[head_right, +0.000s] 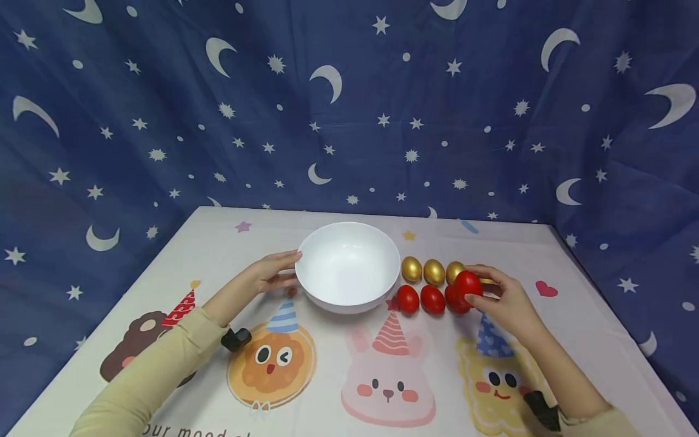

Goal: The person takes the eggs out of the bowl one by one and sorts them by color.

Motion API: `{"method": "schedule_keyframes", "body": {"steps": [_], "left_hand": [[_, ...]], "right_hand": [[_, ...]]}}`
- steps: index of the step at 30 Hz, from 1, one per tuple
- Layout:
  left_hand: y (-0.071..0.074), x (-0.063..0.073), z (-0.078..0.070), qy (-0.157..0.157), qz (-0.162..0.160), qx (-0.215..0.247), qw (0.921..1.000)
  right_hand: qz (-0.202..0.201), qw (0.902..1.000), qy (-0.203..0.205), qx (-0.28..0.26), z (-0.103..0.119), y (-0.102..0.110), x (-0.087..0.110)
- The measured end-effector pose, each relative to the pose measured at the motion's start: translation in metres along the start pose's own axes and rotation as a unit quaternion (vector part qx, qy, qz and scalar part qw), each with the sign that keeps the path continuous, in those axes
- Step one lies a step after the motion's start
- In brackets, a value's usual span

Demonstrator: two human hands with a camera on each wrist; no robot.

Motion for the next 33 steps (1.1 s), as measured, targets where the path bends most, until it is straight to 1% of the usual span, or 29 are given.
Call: {"method": "schedule_keyframes", "body": {"steps": [4, 11, 18, 20, 23, 28, 33], "left_hand": [[0.001, 0.001, 0.0, 0.0, 0.002, 0.004, 1.0], [-0.001, 0.001, 0.001, 0.001, 0.01, 0.01, 0.9999], [-0.001, 0.0, 0.0, 0.004, 0.008, 0.007, 0.9999], [0.0, 0.0, 0.0, 0.003, 0.01, 0.009, 0.9999], [0.0, 0.001, -0.001, 0.002, 0.013, 0.014, 0.9998], [-0.001, 0.003, -0.002, 0.0, 0.012, 0.011, 0.9999], [0.0, 0.002, -0.001, 0.004, 0.012, 0.014, 0.9998]], "right_hand": [[-0.008, 0.9999, -0.008, 0.009, -0.014, 0.005, -0.003], [-0.005, 0.9982, -0.029, 0.053, -0.033, 0.008, -0.009], [0.018, 0.9945, -0.054, 0.087, -0.047, 0.007, -0.017], [0.023, 0.9925, -0.062, 0.103, -0.05, 0.005, -0.02], [0.028, 0.99, -0.062, 0.124, -0.053, 0.002, -0.022], [0.038, 0.9874, -0.061, 0.141, -0.055, -0.004, -0.021], [0.058, 0.9818, -0.091, 0.156, -0.058, -0.01, -0.023]]}}
Point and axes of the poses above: each hand's wrist, its own x-axis away from the middle knuckle, its own y-axis out of the back of the hand, z = x × y, the point moved 5 cm from there along -x, towards the middle knuckle, and after that the axes turned 9 degrees about -y, right-handed, at the moved point
